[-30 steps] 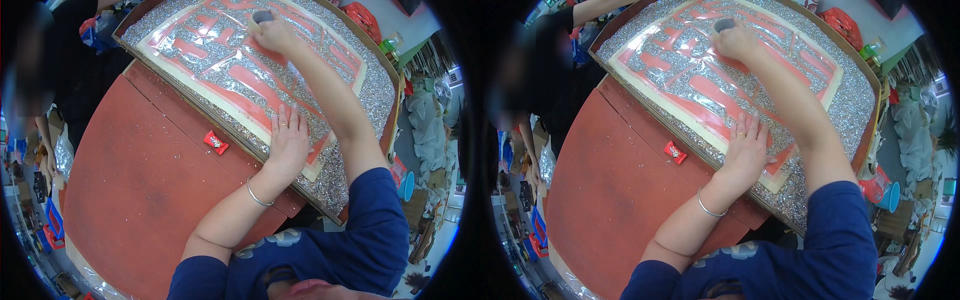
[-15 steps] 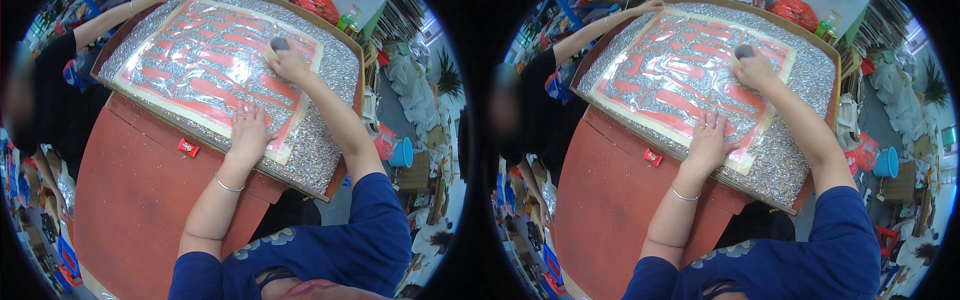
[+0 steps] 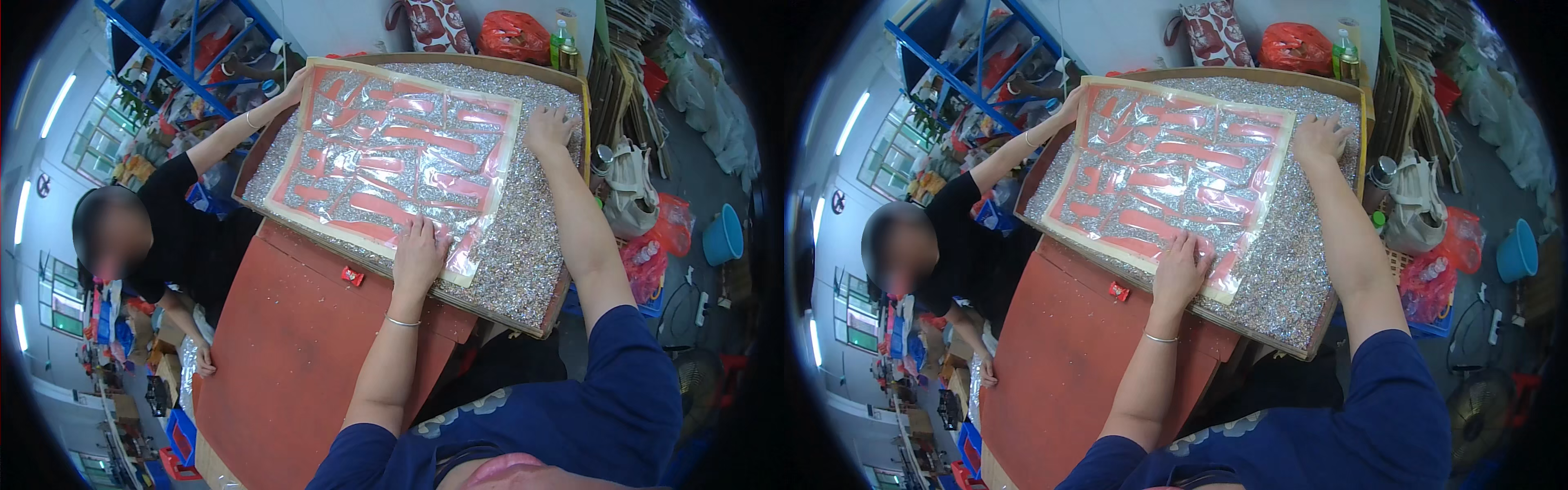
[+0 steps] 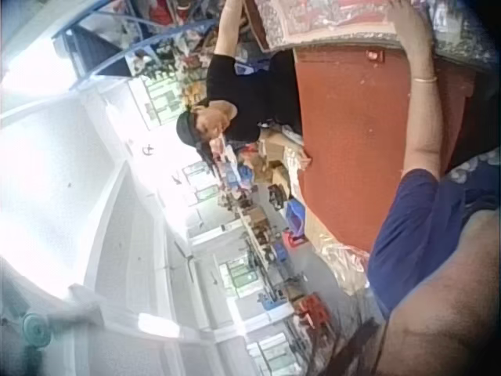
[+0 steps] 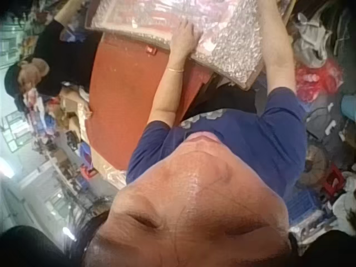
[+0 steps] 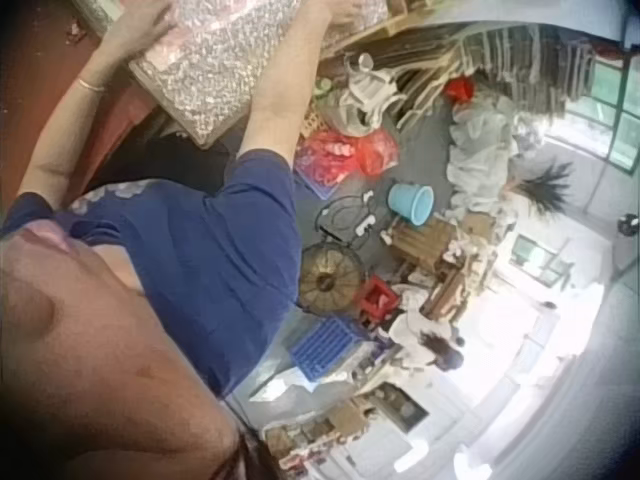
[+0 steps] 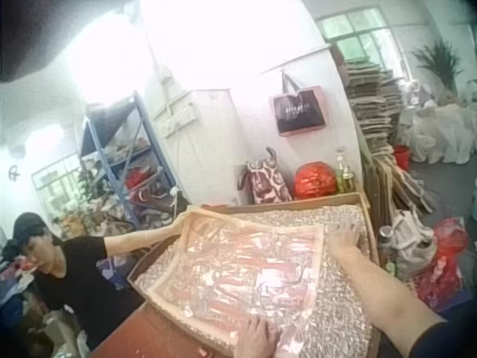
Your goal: Applying glitter material onto cutout shoe patterns using a template and tape.
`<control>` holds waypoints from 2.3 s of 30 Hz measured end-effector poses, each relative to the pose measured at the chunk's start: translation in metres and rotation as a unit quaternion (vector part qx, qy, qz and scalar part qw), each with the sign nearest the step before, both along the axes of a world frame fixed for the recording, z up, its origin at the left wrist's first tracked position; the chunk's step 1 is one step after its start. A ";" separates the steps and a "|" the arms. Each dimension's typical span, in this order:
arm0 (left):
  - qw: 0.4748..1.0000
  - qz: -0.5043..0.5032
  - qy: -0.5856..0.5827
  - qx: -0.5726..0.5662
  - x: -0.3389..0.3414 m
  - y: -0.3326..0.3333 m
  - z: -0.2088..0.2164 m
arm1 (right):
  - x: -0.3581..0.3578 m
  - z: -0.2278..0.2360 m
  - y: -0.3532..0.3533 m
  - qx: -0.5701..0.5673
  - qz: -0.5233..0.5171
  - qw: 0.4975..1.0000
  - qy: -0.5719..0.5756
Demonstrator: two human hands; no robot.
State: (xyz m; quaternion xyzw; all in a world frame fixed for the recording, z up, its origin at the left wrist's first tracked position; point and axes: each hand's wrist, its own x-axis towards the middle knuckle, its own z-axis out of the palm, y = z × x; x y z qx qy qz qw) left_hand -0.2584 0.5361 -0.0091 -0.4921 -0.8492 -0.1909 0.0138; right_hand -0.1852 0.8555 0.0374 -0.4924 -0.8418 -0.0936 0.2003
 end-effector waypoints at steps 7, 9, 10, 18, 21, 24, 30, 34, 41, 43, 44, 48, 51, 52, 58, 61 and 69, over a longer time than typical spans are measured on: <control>0.995 0.077 0.025 -0.063 -0.003 0.007 -0.004 | -0.028 -0.019 -0.004 -0.010 0.085 0.995 -0.058; 0.991 0.086 0.059 -0.079 -0.002 0.010 -0.009 | -0.028 -0.017 -0.013 -0.021 0.105 0.989 -0.106; 0.991 0.085 0.064 -0.083 0.000 0.011 -0.009 | -0.027 -0.015 -0.015 -0.022 0.118 0.980 -0.161; 0.985 0.057 0.042 -0.159 0.006 0.011 -0.001 | -0.046 -0.047 0.007 0.005 0.115 0.993 0.008; 0.983 0.054 0.044 -0.170 0.004 0.010 0.001 | -0.047 -0.045 0.005 -0.022 0.127 0.985 0.111; 0.986 0.044 0.043 -0.156 0.005 0.015 -0.003 | -0.048 -0.033 0.020 -0.039 0.156 0.936 0.314; 0.990 0.063 0.039 -0.116 -0.002 0.037 -0.016 | -0.048 -0.016 0.024 -0.382 0.249 0.656 0.602; 0.983 0.093 -0.100 -0.123 -0.018 0.073 -0.011 | -0.049 -0.024 0.032 -0.370 0.299 0.645 0.598; 0.964 -0.077 -0.187 0.175 0.009 0.148 0.143 | -0.007 0.051 -0.057 -0.225 0.306 0.764 0.521; 0.950 -0.005 -0.166 0.263 0.033 0.187 0.168 | -0.015 0.035 -0.065 -0.015 0.474 0.698 0.536; 0.949 -0.001 -0.167 0.266 0.035 0.196 0.177 | -0.016 0.035 -0.062 -0.017 0.478 0.697 0.534; 0.963 0.108 -0.138 0.205 -0.023 0.214 0.211 | -0.026 0.055 -0.063 0.114 0.431 0.685 0.577; 0.921 0.062 -0.271 0.273 -0.018 0.208 0.239 | -0.023 0.042 -0.065 -0.220 0.384 0.700 0.560; 0.893 0.043 -0.318 0.315 -0.003 0.206 0.257 | -0.021 0.038 -0.062 -0.222 0.383 0.701 0.558; 0.924 0.064 -0.182 0.330 -0.012 0.209 0.315 | -0.041 0.009 -0.051 -0.174 0.374 0.794 0.446; 0.910 0.011 -0.176 0.376 -0.023 0.201 0.341 | -0.053 -0.009 -0.046 -0.185 0.373 0.842 0.343; 0.906 -0.016 -0.132 0.401 0.010 0.174 0.372 | -0.035 -0.055 -0.030 -0.091 0.256 0.961 -0.040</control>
